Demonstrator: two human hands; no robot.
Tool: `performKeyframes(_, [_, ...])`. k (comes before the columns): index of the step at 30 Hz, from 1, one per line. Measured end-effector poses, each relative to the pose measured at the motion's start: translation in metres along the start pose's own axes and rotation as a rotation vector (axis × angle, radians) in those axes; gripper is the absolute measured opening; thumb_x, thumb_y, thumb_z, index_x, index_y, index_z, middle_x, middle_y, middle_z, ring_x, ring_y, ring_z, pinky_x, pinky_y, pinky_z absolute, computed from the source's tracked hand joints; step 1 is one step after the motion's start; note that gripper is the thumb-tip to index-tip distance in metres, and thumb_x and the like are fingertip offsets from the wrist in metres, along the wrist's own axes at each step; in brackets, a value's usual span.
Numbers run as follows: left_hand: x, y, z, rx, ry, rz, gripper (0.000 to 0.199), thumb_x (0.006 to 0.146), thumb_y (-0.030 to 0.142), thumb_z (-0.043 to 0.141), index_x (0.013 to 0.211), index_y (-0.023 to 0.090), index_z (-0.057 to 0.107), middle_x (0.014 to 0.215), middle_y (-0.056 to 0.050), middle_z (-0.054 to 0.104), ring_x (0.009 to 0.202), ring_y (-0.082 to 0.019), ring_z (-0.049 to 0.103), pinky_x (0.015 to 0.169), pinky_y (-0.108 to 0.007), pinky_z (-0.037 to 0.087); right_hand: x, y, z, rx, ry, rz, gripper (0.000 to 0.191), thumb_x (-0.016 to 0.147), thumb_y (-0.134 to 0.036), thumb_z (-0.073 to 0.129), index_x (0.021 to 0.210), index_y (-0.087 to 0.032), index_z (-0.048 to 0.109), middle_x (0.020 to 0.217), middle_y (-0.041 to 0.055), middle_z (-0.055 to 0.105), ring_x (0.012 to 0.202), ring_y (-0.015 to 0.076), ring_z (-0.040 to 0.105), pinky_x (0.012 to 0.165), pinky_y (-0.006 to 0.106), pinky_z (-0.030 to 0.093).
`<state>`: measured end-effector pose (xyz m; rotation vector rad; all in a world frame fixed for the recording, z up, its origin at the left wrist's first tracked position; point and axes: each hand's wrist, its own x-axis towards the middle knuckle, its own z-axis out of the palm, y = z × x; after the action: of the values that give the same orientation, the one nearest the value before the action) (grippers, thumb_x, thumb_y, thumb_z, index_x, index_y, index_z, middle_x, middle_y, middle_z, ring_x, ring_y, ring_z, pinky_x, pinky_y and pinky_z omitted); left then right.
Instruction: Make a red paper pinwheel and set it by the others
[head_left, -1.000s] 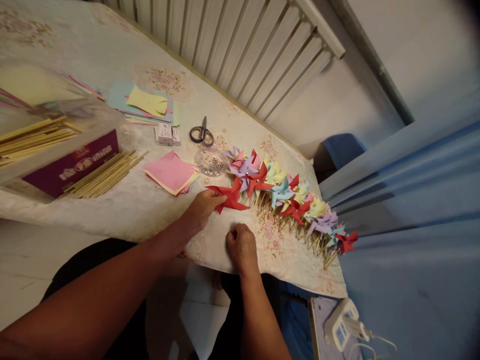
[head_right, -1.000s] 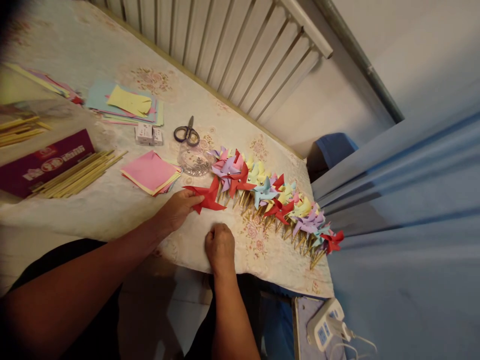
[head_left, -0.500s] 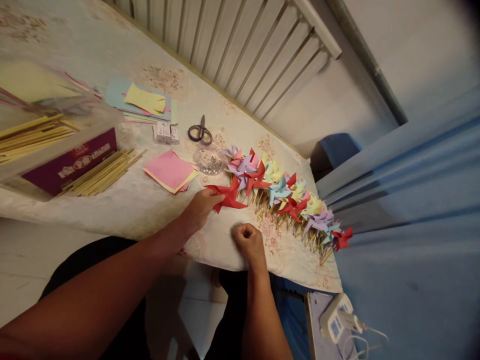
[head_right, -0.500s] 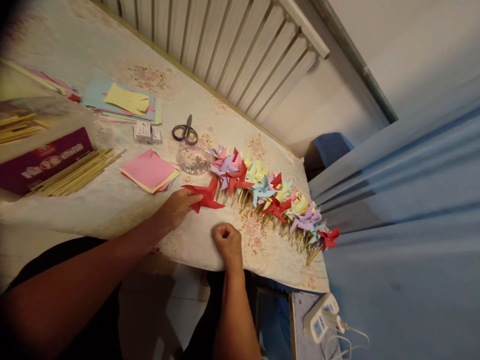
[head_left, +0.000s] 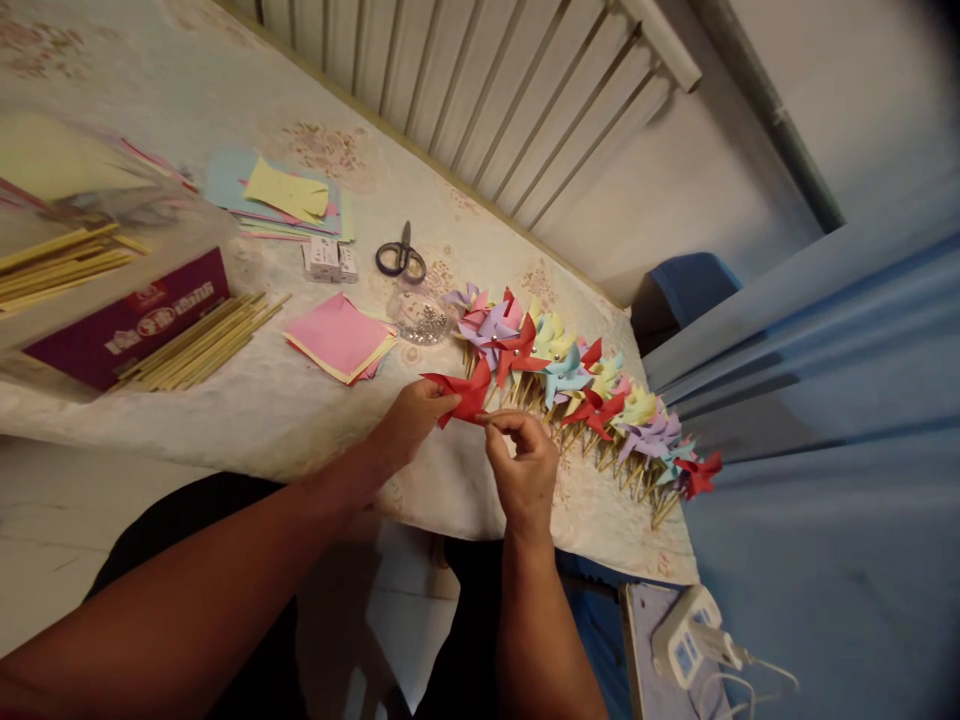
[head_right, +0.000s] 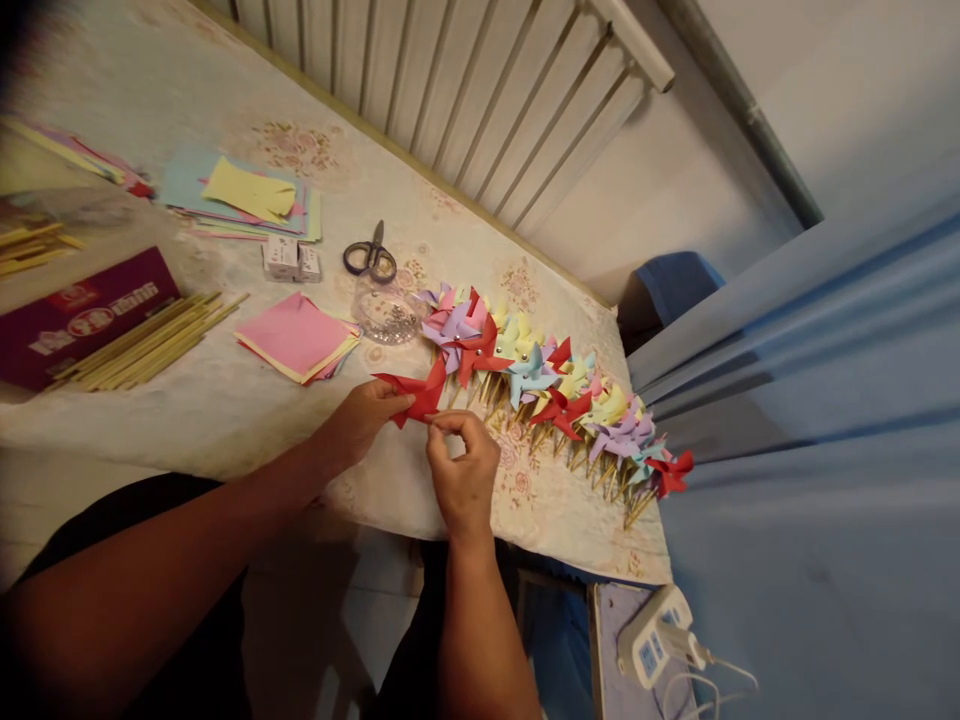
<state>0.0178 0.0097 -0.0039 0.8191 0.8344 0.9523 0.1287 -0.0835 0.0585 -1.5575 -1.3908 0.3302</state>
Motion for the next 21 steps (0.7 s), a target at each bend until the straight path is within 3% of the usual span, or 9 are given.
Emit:
performKeyframes(6, [0.001,-0.004,0.000,-0.057,-0.091,-0.014,0.015,0.065,0.027,0.073,0.069,0.013,0.067,0.064,0.000,0.061,0.060,-0.011,0.050,0.060,-0.025,0.036,0.002,0.023,0.020,-0.179,-0.026,-0.185,0.013,0.089,-0.017,0.053,0.081,-0.023,0.061,0.095,0.0065,0.075,0.094,0.0195,0.071,0.090,0.037,0.053])
performKeyframes(15, [0.000,-0.006,0.003,-0.042,-0.127,-0.074,0.016,0.066,0.028,0.074,0.068,0.014,0.067,0.065,0.001,0.063,0.061,-0.011,0.050,0.062,-0.025,0.038,0.000,0.044,0.020,-0.219,0.045,-0.374,0.012,0.090,-0.013,0.057,0.087,-0.022,0.064,0.094,0.0059,0.076,0.093,0.0196,0.072,0.085,0.037,0.054])
performKeyframes(21, [0.004,-0.011,0.001,-0.023,-0.165,-0.059,0.016,0.067,0.028,0.073,0.070,0.013,0.066,0.068,0.001,0.063,0.062,-0.011,0.050,0.061,-0.025,0.038,0.000,0.048,0.020,-0.216,0.061,-0.374,0.012,0.091,-0.013,0.057,0.087,-0.023,0.063,0.093,0.0051,0.075,0.092,0.0192,0.071,0.084,0.037,0.054])
